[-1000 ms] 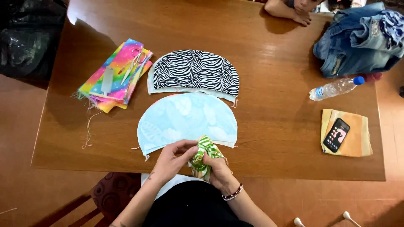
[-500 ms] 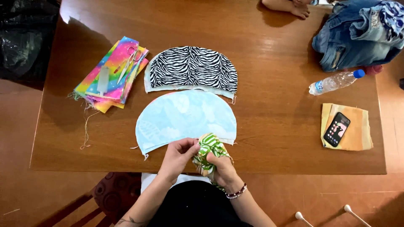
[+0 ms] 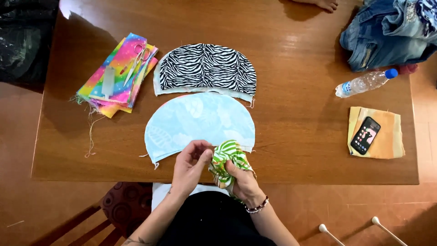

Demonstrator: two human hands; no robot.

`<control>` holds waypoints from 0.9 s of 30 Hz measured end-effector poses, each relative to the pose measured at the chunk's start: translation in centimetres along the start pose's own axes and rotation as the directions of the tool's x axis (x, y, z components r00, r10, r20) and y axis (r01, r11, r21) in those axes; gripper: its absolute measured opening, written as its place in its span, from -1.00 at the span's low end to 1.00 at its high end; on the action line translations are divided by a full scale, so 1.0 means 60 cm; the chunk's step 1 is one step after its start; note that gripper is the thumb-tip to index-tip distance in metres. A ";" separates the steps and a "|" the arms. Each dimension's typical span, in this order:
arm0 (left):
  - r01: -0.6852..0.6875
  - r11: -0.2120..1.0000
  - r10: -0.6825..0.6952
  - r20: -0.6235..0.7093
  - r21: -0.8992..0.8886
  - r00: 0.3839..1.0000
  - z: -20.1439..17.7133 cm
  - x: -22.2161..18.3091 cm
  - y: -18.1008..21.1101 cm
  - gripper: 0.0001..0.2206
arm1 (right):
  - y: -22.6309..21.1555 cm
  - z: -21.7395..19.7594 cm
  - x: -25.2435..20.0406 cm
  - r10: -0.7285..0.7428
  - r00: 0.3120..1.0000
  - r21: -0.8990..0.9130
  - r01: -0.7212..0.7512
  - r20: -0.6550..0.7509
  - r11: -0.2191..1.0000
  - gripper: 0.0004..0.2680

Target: The person is inspecting fabric samples by unfolding them, turning them right-side out, and smoothing them on a wooden table.

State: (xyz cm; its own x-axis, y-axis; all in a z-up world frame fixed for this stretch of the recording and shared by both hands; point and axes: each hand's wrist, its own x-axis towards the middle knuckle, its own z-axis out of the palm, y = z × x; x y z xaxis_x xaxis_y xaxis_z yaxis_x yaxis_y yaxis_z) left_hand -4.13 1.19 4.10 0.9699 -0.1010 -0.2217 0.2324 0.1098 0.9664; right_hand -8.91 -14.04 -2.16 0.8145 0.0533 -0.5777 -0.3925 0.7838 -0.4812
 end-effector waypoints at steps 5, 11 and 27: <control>-0.060 0.997 0.058 -0.062 -0.041 0.996 0.001 -0.023 0.014 -0.90 | -0.022 0.016 0.008 -0.004 0.976 -0.015 0.008 0.219 1.000 -0.61; 0.102 0.954 -0.153 0.164 0.282 0.975 0.003 -0.040 0.022 -0.67 | -0.035 0.048 0.015 -0.139 0.898 0.011 0.148 0.417 0.989 -0.66; -0.115 0.945 0.143 -0.068 0.306 0.987 -0.048 0.089 0.054 -0.95 | -0.056 0.119 -0.020 0.277 0.946 -0.184 -0.245 0.171 0.952 -0.60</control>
State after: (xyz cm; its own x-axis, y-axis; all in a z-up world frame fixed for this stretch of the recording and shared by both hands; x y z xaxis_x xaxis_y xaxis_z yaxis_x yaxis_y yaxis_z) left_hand 2.00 3.85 5.68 0.9958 -0.0164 -0.0900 0.0853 -0.1876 0.9785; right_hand -5.51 -12.35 4.86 0.7348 0.3731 -0.5665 -0.6518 0.6195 -0.4374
